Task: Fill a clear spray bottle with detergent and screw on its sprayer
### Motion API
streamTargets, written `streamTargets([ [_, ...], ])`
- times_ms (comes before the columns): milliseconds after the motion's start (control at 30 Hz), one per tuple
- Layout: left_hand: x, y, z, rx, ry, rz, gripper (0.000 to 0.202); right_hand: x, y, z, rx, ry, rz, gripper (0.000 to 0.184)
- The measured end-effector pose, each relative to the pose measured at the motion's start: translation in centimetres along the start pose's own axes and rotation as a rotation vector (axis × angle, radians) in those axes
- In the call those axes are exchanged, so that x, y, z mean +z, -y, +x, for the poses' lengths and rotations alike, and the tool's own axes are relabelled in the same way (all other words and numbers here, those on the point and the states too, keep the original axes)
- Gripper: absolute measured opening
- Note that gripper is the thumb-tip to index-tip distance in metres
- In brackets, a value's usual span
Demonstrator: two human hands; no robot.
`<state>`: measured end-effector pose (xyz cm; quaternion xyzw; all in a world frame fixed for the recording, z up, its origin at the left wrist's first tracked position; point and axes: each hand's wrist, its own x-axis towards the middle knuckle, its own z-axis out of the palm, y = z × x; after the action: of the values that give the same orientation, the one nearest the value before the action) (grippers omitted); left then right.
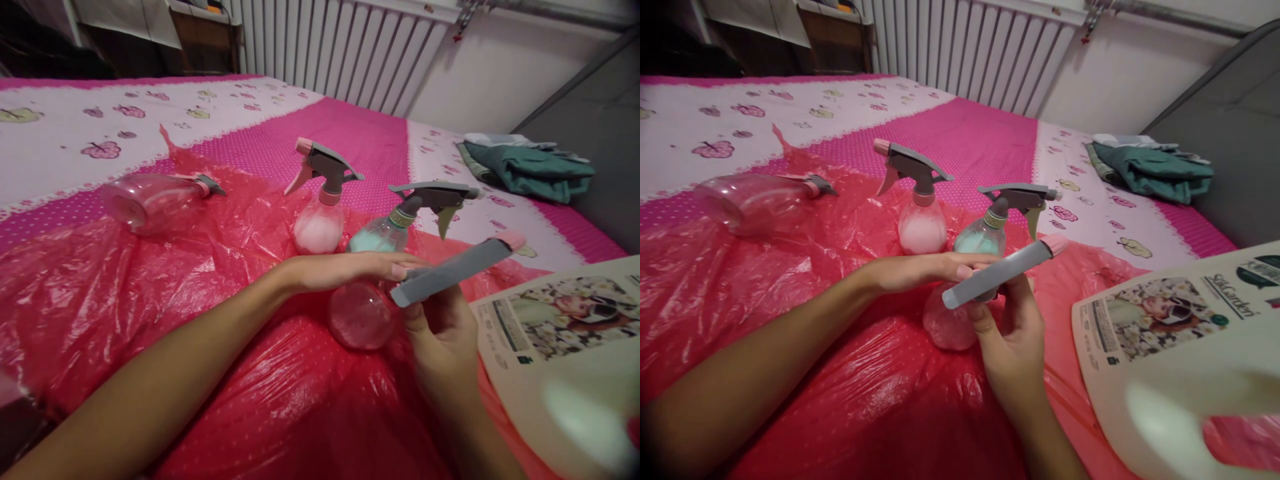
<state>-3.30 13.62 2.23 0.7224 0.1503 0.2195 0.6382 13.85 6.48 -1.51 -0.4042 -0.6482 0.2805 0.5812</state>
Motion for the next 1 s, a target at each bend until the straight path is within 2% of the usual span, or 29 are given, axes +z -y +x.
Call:
streamTargets([
  [167, 0.1, 0.0, -0.1, -0.012, 0.012, -0.044, 0.061, 0.4, -0.5, -0.3, -0.025, -0.068, -0.005, 0.030],
  [267, 0.1, 0.1, -0.1, -0.006, 0.025, -0.092, 0.057, 0.7, -0.8, -0.4, -0.049, -0.187, 0.052, 0.040],
  [400, 0.2, -0.2, -0.2, -0.016, 0.035, -0.057, 0.055, 1.0, -0.5, -0.3, -0.086, -0.341, 0.028, 0.044],
  [667, 0.1, 0.2, 0.0, 0.020, 0.034, -0.058, 0.052, 1.4, 0.6, -0.1, -0.094, -0.333, -0.006, 0.042],
  [733, 0.1, 0.2, 0.1, 0.027, 0.034, -0.060, 0.049, 1.2, 0.5, -0.2, -0.092, -0.321, -0.024, 0.047],
  [833, 0.1, -0.1, 0.0, 0.045, 0.040, -0.055, 0.040, 0.8, 0.2, -0.4, -0.044, -0.267, -0.037, 0.060],
  [1000, 0.0, -0.5, 0.0, 0.048, 0.041, 0.013, 0.033, 0.3, -0.6, -0.7, 0.069, -0.272, -0.095, 0.054],
])
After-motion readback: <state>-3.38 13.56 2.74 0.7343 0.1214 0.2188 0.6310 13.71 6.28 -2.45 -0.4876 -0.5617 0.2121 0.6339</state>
